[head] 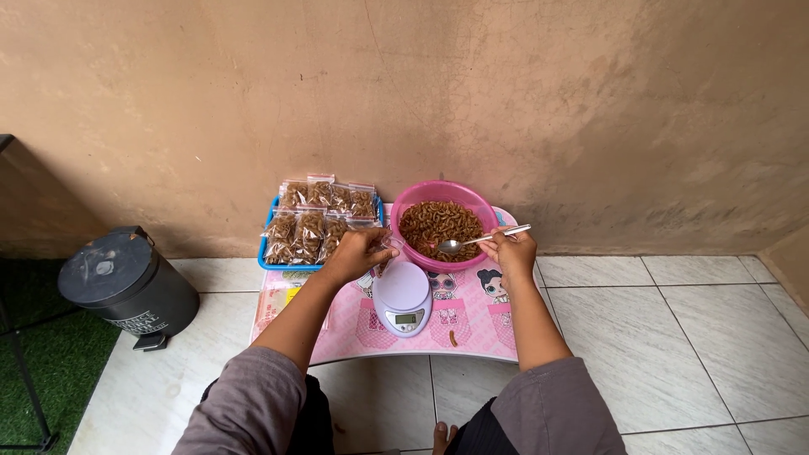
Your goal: Packaging grains into small plastic bags using a spoon and a digital scale for portioning.
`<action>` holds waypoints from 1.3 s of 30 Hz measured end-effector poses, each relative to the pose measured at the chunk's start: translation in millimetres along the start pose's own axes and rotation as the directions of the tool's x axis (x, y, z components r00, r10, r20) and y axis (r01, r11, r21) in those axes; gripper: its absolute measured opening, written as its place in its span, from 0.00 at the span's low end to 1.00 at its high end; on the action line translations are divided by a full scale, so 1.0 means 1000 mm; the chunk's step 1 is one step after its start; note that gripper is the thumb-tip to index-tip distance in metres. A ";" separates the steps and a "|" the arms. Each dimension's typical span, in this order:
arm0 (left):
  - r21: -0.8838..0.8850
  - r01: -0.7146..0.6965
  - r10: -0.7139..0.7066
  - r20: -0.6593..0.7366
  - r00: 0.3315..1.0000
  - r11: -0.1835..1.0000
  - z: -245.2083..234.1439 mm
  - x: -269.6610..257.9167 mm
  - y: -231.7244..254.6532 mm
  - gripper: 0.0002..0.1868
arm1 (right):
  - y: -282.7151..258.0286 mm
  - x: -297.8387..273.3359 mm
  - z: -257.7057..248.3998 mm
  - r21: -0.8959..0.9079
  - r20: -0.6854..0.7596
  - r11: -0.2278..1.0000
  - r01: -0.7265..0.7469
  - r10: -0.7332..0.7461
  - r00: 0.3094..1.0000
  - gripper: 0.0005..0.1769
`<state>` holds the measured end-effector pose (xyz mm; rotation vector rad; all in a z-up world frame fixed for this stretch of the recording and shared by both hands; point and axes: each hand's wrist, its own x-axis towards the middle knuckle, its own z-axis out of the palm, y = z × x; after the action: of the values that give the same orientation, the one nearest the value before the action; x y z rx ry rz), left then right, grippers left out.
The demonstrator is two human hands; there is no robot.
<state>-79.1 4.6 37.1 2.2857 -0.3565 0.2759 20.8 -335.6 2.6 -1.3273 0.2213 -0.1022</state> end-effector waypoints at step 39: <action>0.155 -0.080 0.004 0.435 0.900 0.985 0.063 0.037 -0.002 0.32 | 0.033 0.029 -0.005 0.007 -0.064 0.998 -0.066 0.066 0.996 0.12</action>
<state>-38.7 -47.2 4.7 2.5017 -0.6311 -0.1997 46.6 -338.4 -33.9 -1.3116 0.3191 -0.0901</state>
